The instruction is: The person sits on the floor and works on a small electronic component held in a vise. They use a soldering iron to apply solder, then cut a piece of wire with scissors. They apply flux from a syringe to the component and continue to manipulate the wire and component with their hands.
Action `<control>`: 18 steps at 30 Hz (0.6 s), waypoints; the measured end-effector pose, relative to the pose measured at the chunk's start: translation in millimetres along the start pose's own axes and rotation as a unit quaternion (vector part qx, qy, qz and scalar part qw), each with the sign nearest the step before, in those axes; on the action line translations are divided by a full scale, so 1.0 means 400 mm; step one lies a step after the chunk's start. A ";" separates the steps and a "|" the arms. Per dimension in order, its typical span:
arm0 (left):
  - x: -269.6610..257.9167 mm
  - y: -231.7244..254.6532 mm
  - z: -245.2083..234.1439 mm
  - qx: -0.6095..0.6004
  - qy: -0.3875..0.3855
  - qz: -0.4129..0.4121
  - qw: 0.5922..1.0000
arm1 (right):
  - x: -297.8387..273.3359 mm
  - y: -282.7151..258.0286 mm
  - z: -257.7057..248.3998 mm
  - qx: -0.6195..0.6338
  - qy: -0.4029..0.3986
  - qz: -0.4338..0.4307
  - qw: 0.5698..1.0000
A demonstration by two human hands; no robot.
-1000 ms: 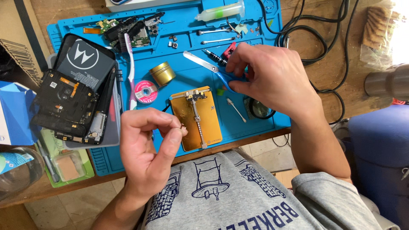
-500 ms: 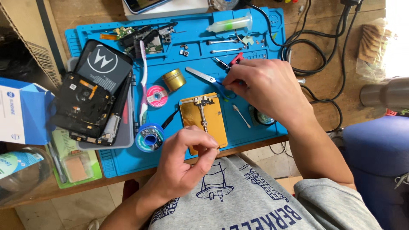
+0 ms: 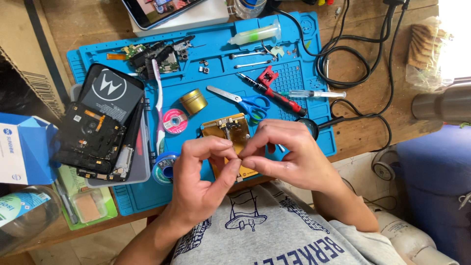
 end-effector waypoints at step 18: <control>0.008 0.007 -0.005 0.004 0.006 -0.021 1.000 | -0.017 0.093 0.036 0.163 0.016 0.137 0.977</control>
Point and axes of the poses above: each hand's wrist, its own x-axis towards the middle knuckle, its own z-axis out of the palm, y = z × x, the point moved 6 cm from there along x, towards the middle knuckle, and after that the axes turned 1 degree about x, right-handed, at the moved point
